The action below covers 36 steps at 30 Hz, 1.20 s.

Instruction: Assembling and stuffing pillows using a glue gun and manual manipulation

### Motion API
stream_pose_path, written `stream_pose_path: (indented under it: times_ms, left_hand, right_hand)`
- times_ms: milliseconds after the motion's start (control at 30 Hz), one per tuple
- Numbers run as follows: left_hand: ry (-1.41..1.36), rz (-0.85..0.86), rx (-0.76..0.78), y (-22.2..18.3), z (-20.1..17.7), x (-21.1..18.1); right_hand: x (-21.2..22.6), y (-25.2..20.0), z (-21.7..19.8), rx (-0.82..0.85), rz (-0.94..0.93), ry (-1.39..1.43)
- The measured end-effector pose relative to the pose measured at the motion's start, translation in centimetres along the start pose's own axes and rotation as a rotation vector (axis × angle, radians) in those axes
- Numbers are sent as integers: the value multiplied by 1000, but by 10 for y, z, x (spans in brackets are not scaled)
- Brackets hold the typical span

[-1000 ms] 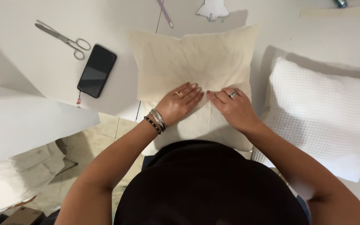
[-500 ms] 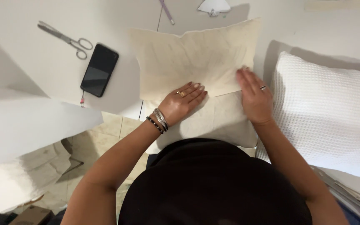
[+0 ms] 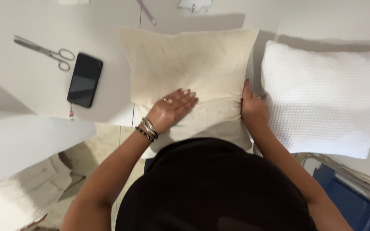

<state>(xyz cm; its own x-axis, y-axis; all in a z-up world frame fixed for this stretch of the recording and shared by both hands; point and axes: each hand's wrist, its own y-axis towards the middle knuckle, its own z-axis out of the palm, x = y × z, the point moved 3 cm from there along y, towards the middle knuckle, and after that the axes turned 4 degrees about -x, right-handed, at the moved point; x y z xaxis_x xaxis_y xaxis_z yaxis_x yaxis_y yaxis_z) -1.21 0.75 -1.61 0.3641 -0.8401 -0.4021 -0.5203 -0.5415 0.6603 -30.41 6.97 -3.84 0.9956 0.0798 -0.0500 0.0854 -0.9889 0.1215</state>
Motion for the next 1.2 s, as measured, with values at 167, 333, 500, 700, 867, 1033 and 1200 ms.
stream_pose_path:
  times_ms: [167, 333, 500, 700, 867, 1033, 1200]
  left_hand:
    - [-8, -42, -14, 19, -7, 3]
    - [-25, -41, -72, 21, -7, 5]
    - [-20, 7, 67, 16, -26, 4]
    - [831, -458, -126, -69, -35, 62]
    - [587, -565, 67, -84, -44, 39]
    - [765, -403, -33, -141, -32, 26]
    - [617, -658, -86, -145, -11, 47]
  right_hand:
    - [-12, 65, -54, 537, 393, 377]
    - [65, 113, -73, 84, -232, 443]
    - [127, 122, -47, 51, -500, 378]
    - [114, 113, -28, 98, -522, 320]
    - [106, 111, -16, 64, -589, 336]
    - [107, 104, -13, 72, -682, 302]
    - [96, 106, -5, 119, -639, 304]
